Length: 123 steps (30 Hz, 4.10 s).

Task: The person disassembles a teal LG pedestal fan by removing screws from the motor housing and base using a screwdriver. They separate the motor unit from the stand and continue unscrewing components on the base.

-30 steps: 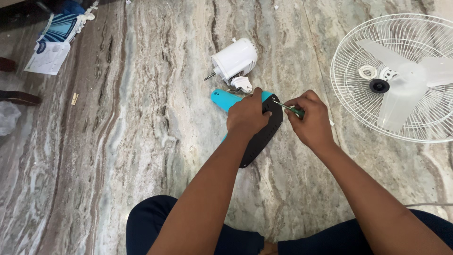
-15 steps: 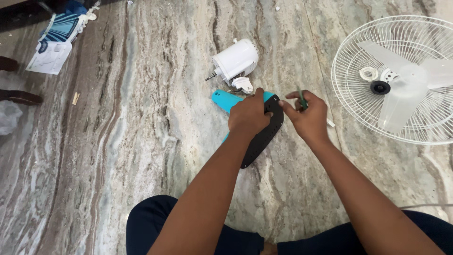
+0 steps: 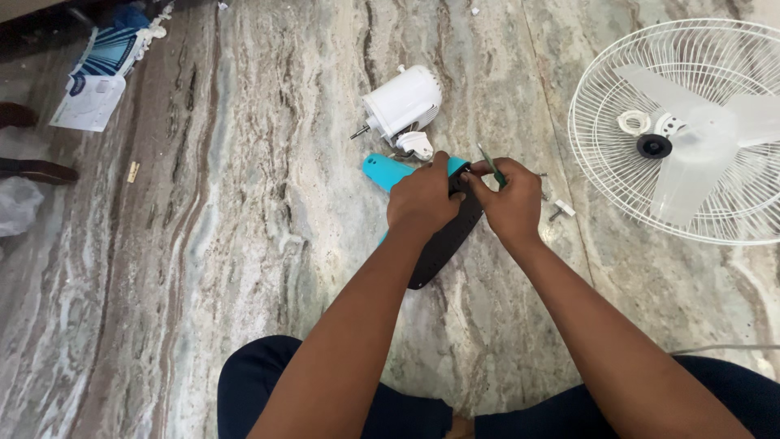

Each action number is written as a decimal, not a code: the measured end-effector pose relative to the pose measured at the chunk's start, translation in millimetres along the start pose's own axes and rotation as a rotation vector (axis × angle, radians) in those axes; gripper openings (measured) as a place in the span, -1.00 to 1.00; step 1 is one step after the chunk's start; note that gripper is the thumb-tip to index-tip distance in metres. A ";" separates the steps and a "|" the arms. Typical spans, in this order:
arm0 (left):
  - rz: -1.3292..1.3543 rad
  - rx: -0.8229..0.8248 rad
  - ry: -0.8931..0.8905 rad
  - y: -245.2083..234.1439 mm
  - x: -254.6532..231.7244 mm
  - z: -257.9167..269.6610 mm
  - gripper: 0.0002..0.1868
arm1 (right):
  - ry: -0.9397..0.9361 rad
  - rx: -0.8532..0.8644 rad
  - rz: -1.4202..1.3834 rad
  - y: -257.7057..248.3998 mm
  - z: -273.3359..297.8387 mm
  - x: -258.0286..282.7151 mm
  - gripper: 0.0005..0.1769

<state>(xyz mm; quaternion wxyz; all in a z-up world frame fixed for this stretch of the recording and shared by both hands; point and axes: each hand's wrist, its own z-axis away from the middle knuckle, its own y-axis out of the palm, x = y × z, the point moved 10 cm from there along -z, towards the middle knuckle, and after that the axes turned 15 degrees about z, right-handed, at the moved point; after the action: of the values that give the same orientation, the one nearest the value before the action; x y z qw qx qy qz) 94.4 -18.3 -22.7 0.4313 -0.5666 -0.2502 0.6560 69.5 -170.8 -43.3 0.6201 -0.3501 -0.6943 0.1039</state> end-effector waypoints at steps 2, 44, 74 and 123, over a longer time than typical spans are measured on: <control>-0.008 0.001 -0.001 -0.4 -0.9 -0.4 -0.43 | -0.106 -0.055 -0.010 -4.4 0.3 11.4 -0.77; -0.023 0.009 0.032 3.0 10.9 -1.9 -0.39 | 0.203 0.519 0.677 12.2 -22.7 -236.8 -0.77; 0.201 -0.100 0.093 -27.3 30.2 20.7 -0.29 | 0.308 0.362 -0.151 -37.3 -27.7 -89.0 -0.62; 1.215 -0.494 0.313 -17.5 121.3 33.2 -0.29 | 0.008 0.183 -0.028 -0.8 -8.3 34.5 -0.77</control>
<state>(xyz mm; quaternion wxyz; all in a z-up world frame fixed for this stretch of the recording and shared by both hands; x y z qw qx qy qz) 69.1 98.8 -64.7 -0.1255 -0.7770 0.0355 0.6158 77.4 -152.6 -13.9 0.6536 -0.2825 -0.6844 0.1569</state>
